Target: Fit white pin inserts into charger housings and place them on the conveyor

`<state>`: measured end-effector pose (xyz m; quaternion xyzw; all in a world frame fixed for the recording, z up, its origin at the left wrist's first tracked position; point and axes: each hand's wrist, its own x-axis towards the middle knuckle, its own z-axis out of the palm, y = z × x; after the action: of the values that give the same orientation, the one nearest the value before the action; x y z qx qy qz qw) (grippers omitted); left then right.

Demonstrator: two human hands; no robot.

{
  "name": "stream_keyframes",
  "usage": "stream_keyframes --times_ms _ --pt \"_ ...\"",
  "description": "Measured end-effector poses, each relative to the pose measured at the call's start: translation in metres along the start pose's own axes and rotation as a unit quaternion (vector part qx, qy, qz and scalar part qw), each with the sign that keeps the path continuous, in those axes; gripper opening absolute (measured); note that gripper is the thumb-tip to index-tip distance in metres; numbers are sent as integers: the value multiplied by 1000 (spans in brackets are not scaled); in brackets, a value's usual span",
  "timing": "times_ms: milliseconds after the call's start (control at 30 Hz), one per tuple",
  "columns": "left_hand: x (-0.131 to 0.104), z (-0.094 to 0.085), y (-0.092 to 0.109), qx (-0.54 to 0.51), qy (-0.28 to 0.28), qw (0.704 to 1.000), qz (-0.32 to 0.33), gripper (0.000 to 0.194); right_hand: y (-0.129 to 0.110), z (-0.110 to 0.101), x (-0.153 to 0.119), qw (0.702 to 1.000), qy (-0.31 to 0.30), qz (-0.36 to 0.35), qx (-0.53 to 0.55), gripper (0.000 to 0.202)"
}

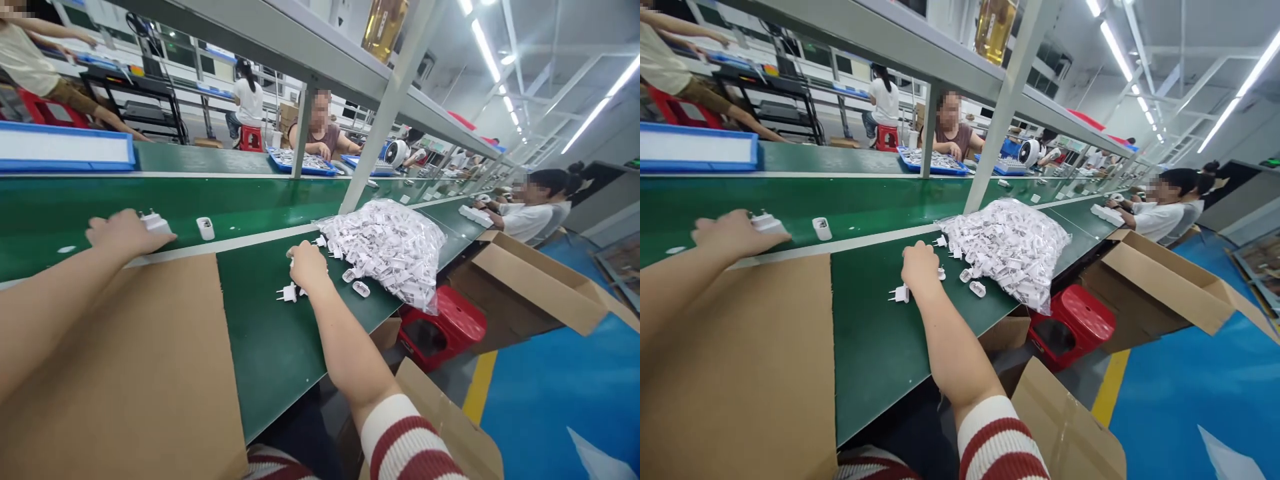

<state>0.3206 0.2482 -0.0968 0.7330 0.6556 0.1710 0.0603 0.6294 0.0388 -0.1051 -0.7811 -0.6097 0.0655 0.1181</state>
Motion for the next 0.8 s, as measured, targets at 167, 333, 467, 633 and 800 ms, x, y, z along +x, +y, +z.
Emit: stream_keyframes --times_ms 167,333,467,633,800 --pt "-6 10 18 102 45 961 254 86 -8 25 16 950 57 -34 304 33" --pt "4 12 30 121 -126 957 230 46 -21 35 18 772 -33 32 634 22" --pt "-21 2 38 100 -115 965 215 53 -25 29 13 742 -49 80 664 28" --pt "-101 4 42 -14 -134 961 240 47 -32 40 10 792 0 23 610 20" --pt "-156 24 35 -239 -178 941 161 60 -48 61 -5 827 50 -110 550 28"
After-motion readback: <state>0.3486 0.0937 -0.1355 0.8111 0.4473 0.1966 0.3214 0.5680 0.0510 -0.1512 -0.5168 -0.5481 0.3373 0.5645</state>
